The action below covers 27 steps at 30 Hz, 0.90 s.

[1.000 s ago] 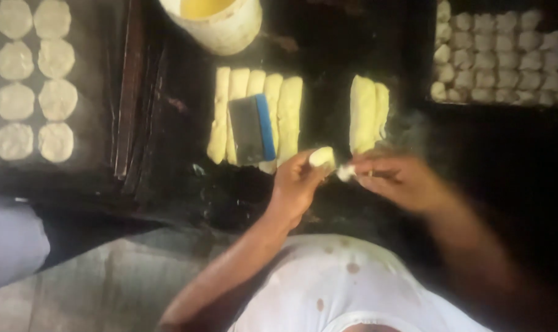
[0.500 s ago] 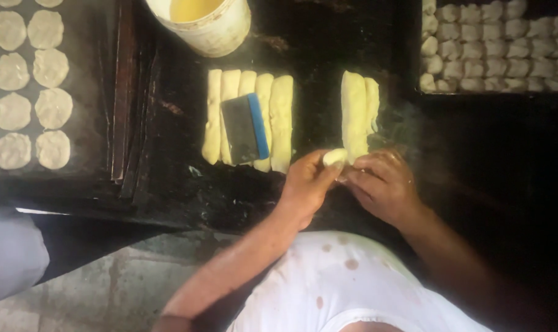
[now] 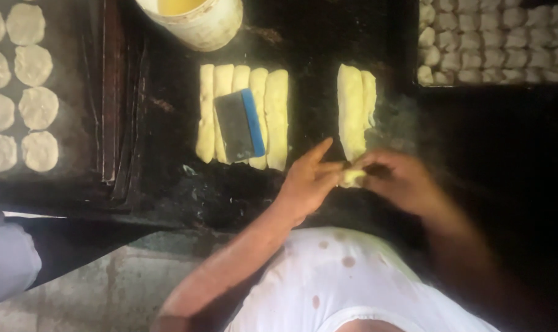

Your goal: Shaping and folding small pieces of dough on a work table in a bakery.

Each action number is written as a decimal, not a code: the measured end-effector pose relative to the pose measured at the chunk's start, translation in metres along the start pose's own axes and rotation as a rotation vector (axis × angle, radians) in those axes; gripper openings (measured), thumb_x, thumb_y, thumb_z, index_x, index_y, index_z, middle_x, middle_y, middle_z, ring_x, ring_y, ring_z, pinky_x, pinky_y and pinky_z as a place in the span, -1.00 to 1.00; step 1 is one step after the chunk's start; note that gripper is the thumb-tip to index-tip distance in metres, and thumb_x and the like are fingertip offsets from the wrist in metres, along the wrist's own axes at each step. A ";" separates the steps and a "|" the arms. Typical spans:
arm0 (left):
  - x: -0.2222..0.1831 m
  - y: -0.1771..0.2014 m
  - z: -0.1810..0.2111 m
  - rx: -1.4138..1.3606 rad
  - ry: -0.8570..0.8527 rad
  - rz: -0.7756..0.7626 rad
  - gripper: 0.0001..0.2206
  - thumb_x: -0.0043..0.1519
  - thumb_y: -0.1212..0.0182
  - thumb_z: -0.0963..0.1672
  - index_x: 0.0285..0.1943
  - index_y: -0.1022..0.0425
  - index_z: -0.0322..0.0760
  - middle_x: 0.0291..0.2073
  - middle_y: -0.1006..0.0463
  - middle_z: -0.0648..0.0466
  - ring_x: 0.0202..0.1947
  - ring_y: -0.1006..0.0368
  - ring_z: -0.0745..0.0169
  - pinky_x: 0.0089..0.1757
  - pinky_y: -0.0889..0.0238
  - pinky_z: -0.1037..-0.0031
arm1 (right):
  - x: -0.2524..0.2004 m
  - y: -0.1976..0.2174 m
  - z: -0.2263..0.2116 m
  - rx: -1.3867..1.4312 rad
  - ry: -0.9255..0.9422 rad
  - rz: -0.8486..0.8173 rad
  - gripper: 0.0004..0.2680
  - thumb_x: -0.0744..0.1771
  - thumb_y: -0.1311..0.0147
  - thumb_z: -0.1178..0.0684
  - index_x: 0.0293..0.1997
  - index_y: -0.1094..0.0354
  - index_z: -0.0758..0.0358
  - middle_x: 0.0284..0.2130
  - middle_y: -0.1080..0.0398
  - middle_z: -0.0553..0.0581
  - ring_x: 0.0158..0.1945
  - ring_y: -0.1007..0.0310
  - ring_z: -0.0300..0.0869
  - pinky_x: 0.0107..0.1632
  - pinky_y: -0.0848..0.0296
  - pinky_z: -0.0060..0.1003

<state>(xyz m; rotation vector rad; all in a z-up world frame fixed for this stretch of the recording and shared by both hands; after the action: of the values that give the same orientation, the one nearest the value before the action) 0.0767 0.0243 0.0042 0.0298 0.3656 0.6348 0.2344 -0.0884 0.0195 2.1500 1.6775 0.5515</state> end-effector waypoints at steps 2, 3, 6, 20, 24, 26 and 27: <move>0.001 -0.002 -0.004 -0.146 0.077 -0.041 -0.39 0.20 -0.24 -0.20 0.48 -0.15 -0.28 -0.02 -0.68 -0.08 -0.05 -0.58 0.22 0.00 -0.42 0.48 | -0.009 0.001 0.040 0.243 -0.236 -0.070 -0.82 0.26 -0.27 0.21 -0.07 -0.52 0.21 -0.16 -0.58 0.06 -0.09 -0.58 -0.21 0.03 -0.53 -0.31; 0.003 -0.004 -0.003 -0.278 0.024 -0.080 -0.41 0.21 -0.19 -0.23 0.47 -0.16 -0.27 0.05 -0.62 -0.06 0.01 -0.56 0.25 0.02 -0.43 0.47 | -0.013 0.012 0.062 0.252 -0.311 0.074 -0.84 0.28 -0.28 0.22 -0.07 -0.52 0.24 -0.17 -0.58 0.08 -0.12 -0.56 -0.24 0.01 -0.51 -0.35; 0.007 0.000 -0.004 -0.344 -0.029 -0.095 -0.50 0.25 -0.16 -0.27 0.42 -0.23 -0.29 0.11 -0.58 -0.05 0.00 -0.54 0.26 -0.02 -0.44 0.46 | -0.021 0.036 0.093 0.266 -0.343 0.324 -0.81 0.31 -0.28 0.21 -0.01 -0.44 0.27 -0.20 -0.53 0.11 -0.17 -0.52 -0.29 -0.04 -0.50 -0.39; 0.010 0.025 -0.027 -0.299 -0.057 0.023 -0.73 0.30 -0.15 -0.27 0.18 -0.44 -0.42 -0.03 -0.65 -0.02 -0.09 -0.59 0.33 -0.05 -0.50 0.50 | 0.000 0.069 0.046 -0.324 -0.036 0.048 -0.67 0.26 -0.24 0.06 0.13 -0.40 0.26 -0.03 -0.48 0.24 -0.02 -0.50 -0.07 0.01 -0.52 -0.23; 0.006 0.028 -0.020 -0.245 -0.036 0.044 -0.75 0.29 -0.18 -0.25 0.15 -0.48 -0.40 -0.05 -0.66 0.01 -0.16 -0.57 0.36 -0.12 -0.46 0.54 | 0.036 0.128 0.047 -0.462 -0.237 0.067 -0.59 0.27 -0.34 0.03 0.23 -0.39 0.25 -0.02 -0.50 0.20 -0.03 -0.51 -0.01 -0.01 -0.48 -0.12; 0.006 0.030 -0.018 -0.237 -0.041 0.049 -0.75 0.30 -0.18 -0.25 0.16 -0.48 -0.39 -0.05 -0.66 0.02 -0.15 -0.56 0.38 -0.10 -0.45 0.56 | 0.053 0.174 0.060 -0.579 -0.239 0.164 -0.52 0.28 -0.37 0.03 0.33 -0.32 0.31 0.03 -0.47 0.26 0.03 -0.47 0.06 0.01 -0.43 -0.02; 0.008 0.031 -0.017 -0.193 -0.053 0.056 -0.75 0.29 -0.20 -0.25 0.15 -0.48 -0.38 -0.06 -0.67 0.03 -0.16 -0.56 0.40 -0.13 -0.45 0.58 | 0.057 0.202 0.069 -0.507 -0.013 0.346 -0.66 0.38 -0.23 0.07 0.29 -0.29 0.34 0.00 -0.40 0.22 0.00 -0.42 -0.01 0.01 -0.42 -0.13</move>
<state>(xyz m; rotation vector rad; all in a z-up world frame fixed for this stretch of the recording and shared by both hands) 0.0588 0.0521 -0.0101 -0.1278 0.2522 0.7208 0.4504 -0.0825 0.0671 2.0462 1.0102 0.9402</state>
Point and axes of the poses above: each hand's wrist, its own x-axis towards the middle knuckle, its own y-axis out of the back of the hand, z = x × y, the point moved 5 cm from there along x, towards the middle knuckle
